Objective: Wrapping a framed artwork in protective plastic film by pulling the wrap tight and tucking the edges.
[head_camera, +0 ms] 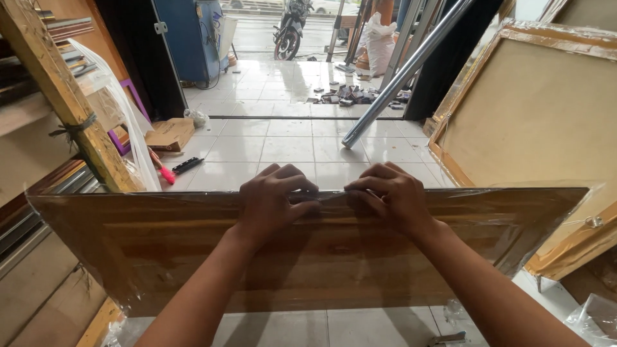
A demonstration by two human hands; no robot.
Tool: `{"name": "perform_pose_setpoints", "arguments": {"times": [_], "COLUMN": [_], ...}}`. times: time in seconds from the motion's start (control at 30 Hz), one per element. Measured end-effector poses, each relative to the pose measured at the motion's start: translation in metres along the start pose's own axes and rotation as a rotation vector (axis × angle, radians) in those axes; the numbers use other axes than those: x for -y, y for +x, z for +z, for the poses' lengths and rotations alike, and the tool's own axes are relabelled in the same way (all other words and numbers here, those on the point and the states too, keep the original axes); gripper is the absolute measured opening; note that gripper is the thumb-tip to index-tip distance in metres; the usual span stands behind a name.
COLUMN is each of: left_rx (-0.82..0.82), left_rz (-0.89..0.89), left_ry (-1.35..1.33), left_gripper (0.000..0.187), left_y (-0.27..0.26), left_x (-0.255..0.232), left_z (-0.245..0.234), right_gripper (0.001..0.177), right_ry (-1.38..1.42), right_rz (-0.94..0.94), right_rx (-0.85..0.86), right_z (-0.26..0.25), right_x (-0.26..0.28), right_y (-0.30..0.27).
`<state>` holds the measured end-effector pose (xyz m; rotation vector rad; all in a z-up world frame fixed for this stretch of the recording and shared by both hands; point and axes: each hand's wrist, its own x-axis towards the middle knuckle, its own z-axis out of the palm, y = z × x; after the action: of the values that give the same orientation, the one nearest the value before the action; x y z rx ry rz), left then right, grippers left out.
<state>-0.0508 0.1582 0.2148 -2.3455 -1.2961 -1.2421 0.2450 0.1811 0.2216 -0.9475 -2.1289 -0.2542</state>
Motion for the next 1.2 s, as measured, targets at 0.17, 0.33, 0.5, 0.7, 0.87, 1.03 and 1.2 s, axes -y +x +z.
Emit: {"name": "perform_pose_setpoints", "arguments": {"times": [0.17, 0.33, 0.5, 0.7, 0.87, 1.03, 1.2], "left_rx": [0.061, 0.109, 0.198, 0.224, 0.169, 0.113, 0.105], "left_rz": [-0.008, -0.022, -0.102, -0.090, -0.143, -0.140, 0.091], "left_ry": [0.074, 0.035, -0.098, -0.210, -0.194, -0.241, -0.249], "left_gripper": [0.018, 0.009, 0.008, 0.011, 0.009, 0.013, 0.011], "left_y": [0.003, 0.004, 0.007, 0.008, 0.003, 0.002, -0.005], "left_x": [-0.011, -0.023, -0.031, -0.015, -0.014, -0.015, -0.001], "left_z": [-0.001, -0.011, -0.024, -0.027, -0.020, -0.023, -0.019], "right_gripper": [0.010, 0.009, 0.019, 0.015, 0.014, 0.015, 0.019], "right_ry": [-0.018, 0.003, 0.084, 0.189, 0.202, 0.209, 0.206], "right_rz": [0.019, 0.038, 0.079, 0.151, 0.213, 0.194, -0.032], "right_rx": [0.010, 0.024, 0.152, 0.187, 0.166, 0.114, 0.024], "right_z": [-0.001, -0.012, -0.030, -0.037, -0.034, -0.027, -0.023], "right_x": [0.001, 0.010, 0.026, 0.030, 0.034, 0.024, 0.010], "right_y": [-0.001, -0.002, 0.000, 0.004, 0.002, -0.004, -0.013]}}
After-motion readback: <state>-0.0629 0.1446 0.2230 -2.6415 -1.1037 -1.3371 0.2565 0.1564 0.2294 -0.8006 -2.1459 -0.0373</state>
